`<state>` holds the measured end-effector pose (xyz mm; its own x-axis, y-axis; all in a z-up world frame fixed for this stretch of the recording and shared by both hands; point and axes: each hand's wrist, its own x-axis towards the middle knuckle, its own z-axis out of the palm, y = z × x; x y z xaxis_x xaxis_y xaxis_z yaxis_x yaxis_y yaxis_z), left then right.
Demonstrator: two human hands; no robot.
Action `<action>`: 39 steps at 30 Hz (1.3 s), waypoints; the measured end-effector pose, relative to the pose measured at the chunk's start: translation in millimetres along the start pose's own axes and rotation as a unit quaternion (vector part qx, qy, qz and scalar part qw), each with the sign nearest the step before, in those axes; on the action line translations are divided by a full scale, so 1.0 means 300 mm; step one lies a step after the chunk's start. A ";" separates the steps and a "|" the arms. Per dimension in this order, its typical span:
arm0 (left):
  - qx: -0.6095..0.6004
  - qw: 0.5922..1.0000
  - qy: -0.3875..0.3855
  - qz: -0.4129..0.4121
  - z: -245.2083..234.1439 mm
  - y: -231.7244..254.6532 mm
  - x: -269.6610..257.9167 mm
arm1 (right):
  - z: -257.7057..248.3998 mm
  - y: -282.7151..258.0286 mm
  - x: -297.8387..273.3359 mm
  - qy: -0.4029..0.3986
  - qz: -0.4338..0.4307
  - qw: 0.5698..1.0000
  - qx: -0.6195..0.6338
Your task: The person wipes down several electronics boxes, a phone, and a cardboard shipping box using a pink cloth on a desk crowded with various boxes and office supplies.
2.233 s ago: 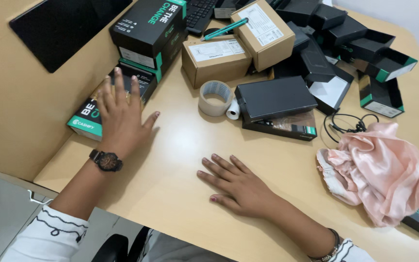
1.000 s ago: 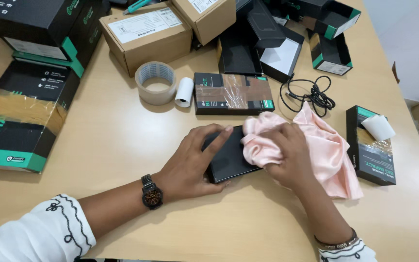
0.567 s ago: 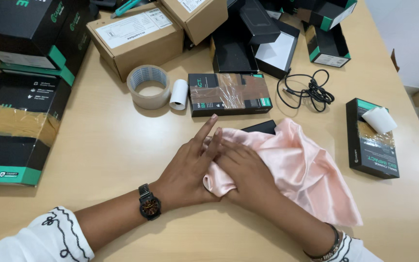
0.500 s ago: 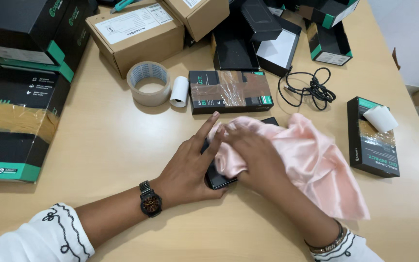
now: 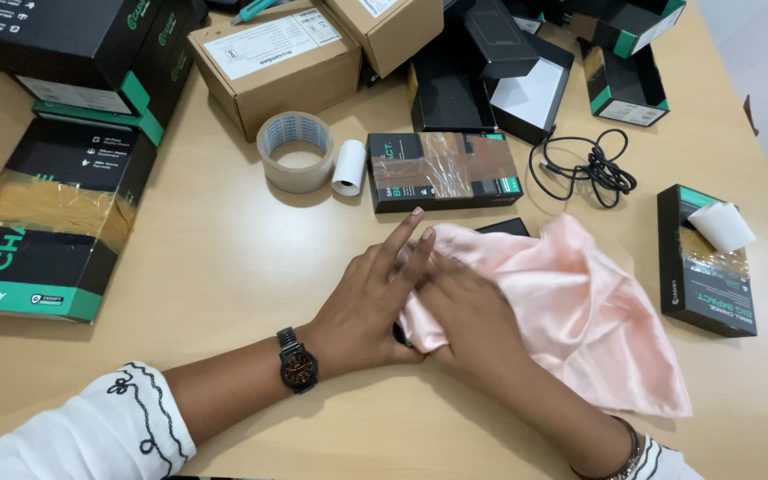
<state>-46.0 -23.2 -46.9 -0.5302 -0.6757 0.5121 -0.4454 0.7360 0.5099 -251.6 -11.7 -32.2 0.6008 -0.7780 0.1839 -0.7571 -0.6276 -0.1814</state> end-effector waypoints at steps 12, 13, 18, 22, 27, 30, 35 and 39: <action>0.007 1.000 -0.025 -0.014 -0.031 0.035 0.010 | -0.165 0.312 -0.010 0.118 0.374 0.918 0.057; -0.033 0.998 -0.030 -0.052 -0.041 0.046 0.008 | -0.172 0.320 -0.027 0.119 0.374 0.918 0.055; -0.230 0.955 -0.031 -0.185 -0.064 0.047 0.021 | -0.143 0.271 -0.038 0.418 0.121 0.863 0.257; -0.224 0.959 0.004 -0.175 -0.076 0.066 0.026 | -0.117 0.165 -0.026 0.369 0.085 0.926 0.016; -0.245 0.941 -0.025 -0.232 -0.102 0.074 0.041 | -0.113 0.147 -0.015 0.376 0.041 0.925 -0.037; -0.228 0.934 -0.140 -0.237 -0.105 0.053 0.046 | -0.105 0.155 -0.008 0.362 0.069 0.929 -0.038; -0.301 0.913 -0.170 -0.217 -0.093 0.026 0.032 | -0.130 0.186 -0.012 0.388 0.062 0.919 -0.021; -0.509 0.702 -0.160 -0.472 -0.023 -0.008 0.039 | -0.134 0.169 -0.006 0.465 0.051 0.884 0.012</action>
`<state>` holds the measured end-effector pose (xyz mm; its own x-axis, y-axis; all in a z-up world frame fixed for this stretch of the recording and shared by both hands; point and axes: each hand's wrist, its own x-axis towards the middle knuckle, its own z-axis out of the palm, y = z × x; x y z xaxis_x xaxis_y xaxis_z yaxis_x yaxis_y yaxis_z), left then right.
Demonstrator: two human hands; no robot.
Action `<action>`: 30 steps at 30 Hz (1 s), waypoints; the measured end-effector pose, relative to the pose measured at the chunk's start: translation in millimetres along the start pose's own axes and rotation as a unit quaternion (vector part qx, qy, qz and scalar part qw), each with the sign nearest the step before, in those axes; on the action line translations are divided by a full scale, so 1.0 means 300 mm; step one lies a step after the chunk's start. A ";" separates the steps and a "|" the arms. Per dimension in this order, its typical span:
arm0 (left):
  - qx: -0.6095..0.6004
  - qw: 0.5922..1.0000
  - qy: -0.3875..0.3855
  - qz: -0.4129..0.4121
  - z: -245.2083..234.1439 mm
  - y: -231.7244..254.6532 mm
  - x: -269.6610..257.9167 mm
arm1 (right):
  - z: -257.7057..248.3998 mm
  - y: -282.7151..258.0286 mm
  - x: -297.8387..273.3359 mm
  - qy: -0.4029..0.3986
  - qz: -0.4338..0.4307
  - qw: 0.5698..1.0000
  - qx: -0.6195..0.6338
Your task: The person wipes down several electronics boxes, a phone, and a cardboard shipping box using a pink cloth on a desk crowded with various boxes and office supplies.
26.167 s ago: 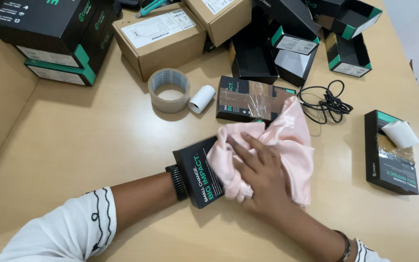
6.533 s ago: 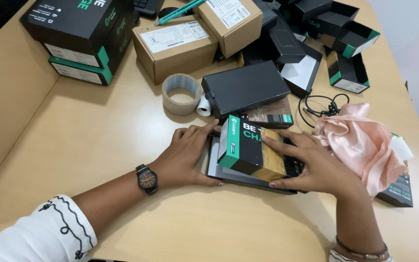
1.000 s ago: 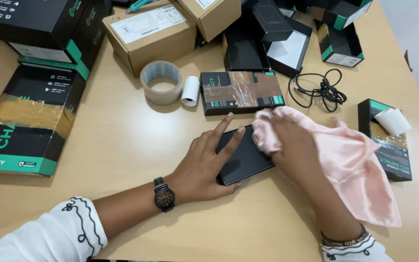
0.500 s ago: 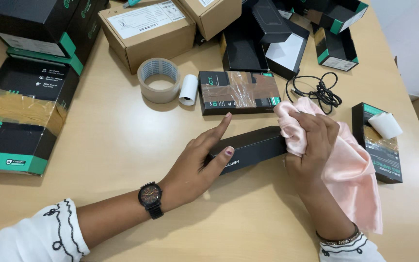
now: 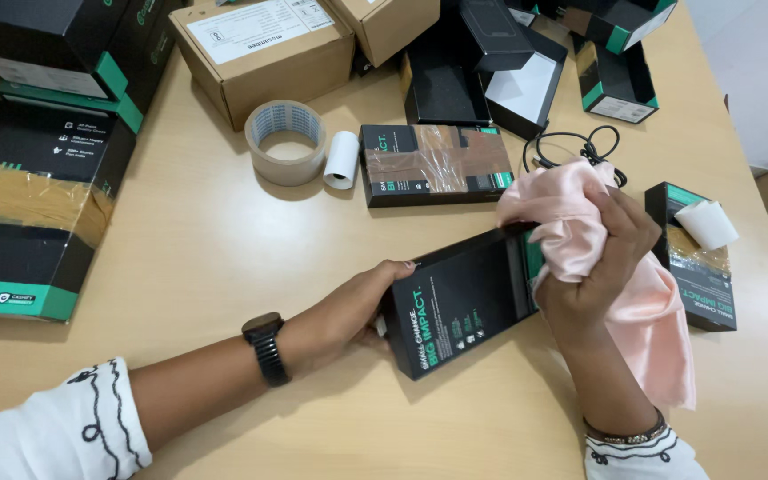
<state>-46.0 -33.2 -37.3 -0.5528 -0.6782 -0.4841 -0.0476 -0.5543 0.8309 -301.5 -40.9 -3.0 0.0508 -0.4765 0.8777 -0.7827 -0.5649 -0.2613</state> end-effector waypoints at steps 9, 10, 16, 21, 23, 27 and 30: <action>-0.099 0.993 0.026 0.052 0.004 -0.033 0.034 | 0.026 -0.120 -0.048 -0.320 -0.010 0.945 -0.061; -0.122 0.990 0.038 0.054 0.009 -0.035 0.037 | 0.013 -0.155 -0.061 -0.321 -0.011 0.945 -0.060; -0.207 0.972 0.038 0.107 0.013 -0.053 0.038 | 0.003 -0.199 -0.096 -0.379 -0.103 0.915 0.097; -0.173 0.978 0.065 0.098 0.009 -0.024 0.017 | 0.003 0.065 0.004 -0.362 0.093 0.922 -0.102; -0.173 0.978 0.066 0.092 0.011 -0.017 0.009 | 0.002 0.126 -0.002 -0.347 0.108 0.924 -0.122; -0.154 0.979 0.073 0.109 0.015 -0.026 0.007 | 0.005 0.088 -0.035 -0.317 0.048 0.939 -0.122; -0.168 0.975 0.069 0.130 0.012 -0.044 0.018 | 0.030 -0.053 -0.070 -0.328 0.007 0.940 -0.097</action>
<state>-51.3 -27.9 -49.9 -0.3920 -0.8624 -0.3202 0.3670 -0.4658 0.8052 -284.5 -28.0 -20.8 0.3605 -0.8321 0.4214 -0.8818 -0.4514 -0.1370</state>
